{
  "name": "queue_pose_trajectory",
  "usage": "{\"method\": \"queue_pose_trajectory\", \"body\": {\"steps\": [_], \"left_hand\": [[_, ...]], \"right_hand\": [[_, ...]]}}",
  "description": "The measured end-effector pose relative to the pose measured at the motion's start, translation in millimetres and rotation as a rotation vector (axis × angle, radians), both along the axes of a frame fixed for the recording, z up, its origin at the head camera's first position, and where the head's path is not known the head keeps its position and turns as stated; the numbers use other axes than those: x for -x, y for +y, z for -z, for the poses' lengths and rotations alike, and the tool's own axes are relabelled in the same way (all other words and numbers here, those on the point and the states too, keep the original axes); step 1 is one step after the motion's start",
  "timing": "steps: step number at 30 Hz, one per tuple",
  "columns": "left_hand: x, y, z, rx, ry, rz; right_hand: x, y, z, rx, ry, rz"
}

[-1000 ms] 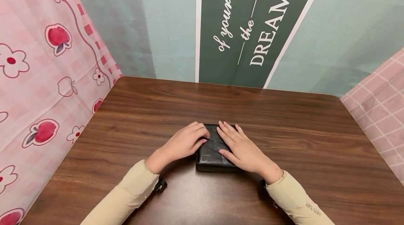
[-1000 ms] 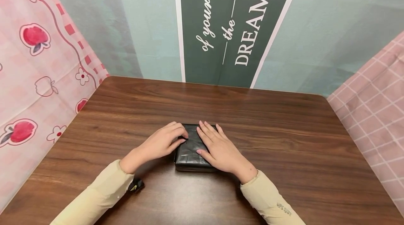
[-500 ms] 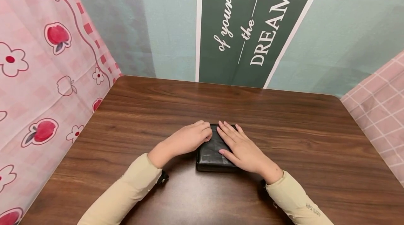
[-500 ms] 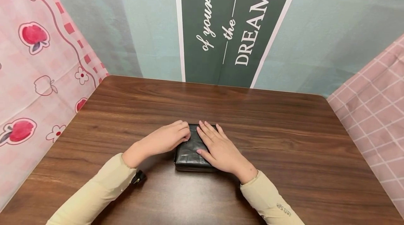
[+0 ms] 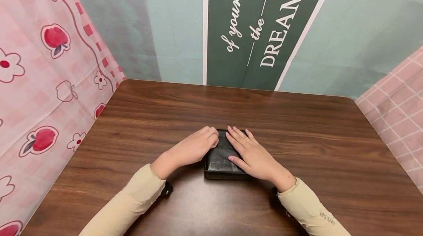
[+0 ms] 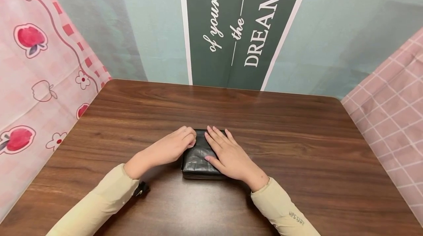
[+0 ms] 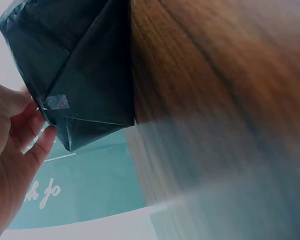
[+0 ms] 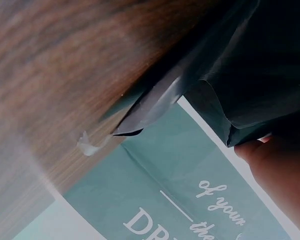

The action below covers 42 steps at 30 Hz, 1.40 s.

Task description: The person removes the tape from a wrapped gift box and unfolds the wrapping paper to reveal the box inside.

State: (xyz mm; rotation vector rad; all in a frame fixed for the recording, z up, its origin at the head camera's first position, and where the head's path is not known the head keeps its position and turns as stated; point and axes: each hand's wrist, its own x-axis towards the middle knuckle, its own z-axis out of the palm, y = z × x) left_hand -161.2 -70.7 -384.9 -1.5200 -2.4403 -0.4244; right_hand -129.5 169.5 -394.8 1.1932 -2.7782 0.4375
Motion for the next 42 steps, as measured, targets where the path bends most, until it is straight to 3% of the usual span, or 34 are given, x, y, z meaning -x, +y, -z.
{"method": "queue_pose_trajectory", "body": {"steps": [9, 14, 19, 27, 35, 42], "left_hand": [[3.6, -10, 1.2, -0.125, -0.194, 0.059], [6.3, -10, 2.8, -0.200, -0.233, 0.081], [7.4, -7, 3.0, -0.219, -0.193, 0.083], [8.8, -3, 3.8, -0.159, -0.082, 0.084], [8.7, -7, 6.6, -0.178, -0.092, 0.110], [5.6, -17, 5.4, -0.187, -0.097, 0.090]], "right_hand": [[-0.5, 0, -0.4, -0.008, -0.005, 0.004], [-1.2, 0, 0.2, -0.005, -0.008, 0.008], [-0.8, 0, 0.8, -0.001, 0.002, 0.005], [0.3, 0, 0.4, 0.005, 0.008, 0.003], [1.1, 0, 0.9, 0.006, 0.021, 0.001], [0.4, 0, -0.1, 0.006, 0.012, 0.001]]}}
